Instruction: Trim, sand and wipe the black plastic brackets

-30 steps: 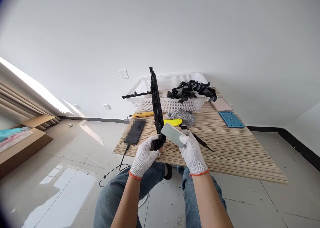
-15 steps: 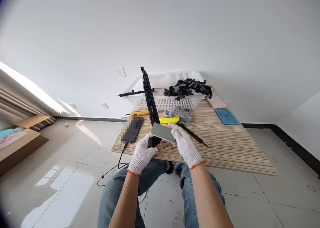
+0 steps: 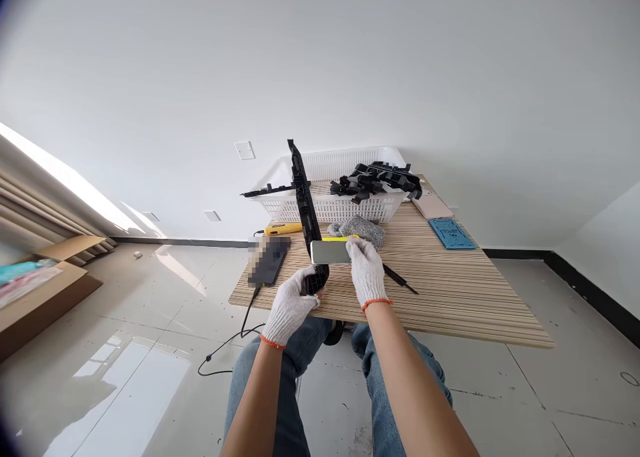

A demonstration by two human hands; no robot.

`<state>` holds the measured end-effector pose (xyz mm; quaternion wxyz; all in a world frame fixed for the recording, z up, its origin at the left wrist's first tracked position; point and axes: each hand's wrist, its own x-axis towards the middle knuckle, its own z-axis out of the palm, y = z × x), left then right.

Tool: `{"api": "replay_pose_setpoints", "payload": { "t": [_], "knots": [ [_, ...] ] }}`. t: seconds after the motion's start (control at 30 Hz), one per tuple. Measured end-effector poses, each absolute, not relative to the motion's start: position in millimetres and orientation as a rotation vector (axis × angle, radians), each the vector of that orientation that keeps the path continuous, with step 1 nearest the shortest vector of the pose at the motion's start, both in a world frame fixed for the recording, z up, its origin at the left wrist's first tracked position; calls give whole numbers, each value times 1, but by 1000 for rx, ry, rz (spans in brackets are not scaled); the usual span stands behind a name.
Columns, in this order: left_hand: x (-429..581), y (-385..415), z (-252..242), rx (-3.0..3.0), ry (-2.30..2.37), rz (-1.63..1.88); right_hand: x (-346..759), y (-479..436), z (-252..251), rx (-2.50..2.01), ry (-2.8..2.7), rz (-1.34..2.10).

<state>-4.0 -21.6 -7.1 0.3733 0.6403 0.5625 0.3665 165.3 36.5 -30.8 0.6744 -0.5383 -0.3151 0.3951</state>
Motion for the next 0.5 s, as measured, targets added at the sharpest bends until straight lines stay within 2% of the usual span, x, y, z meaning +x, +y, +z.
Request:
{"api": "replay_pose_setpoints", "payload": {
  "t": [0.3,0.5],
  "knots": [
    [-4,-21,-7,1641,1439,904,167,31,-27,-1133,-765,991],
    [-6,-20,-16,1648,1427,944,153,33,-28,-1122,-658,941]
  ]
}}
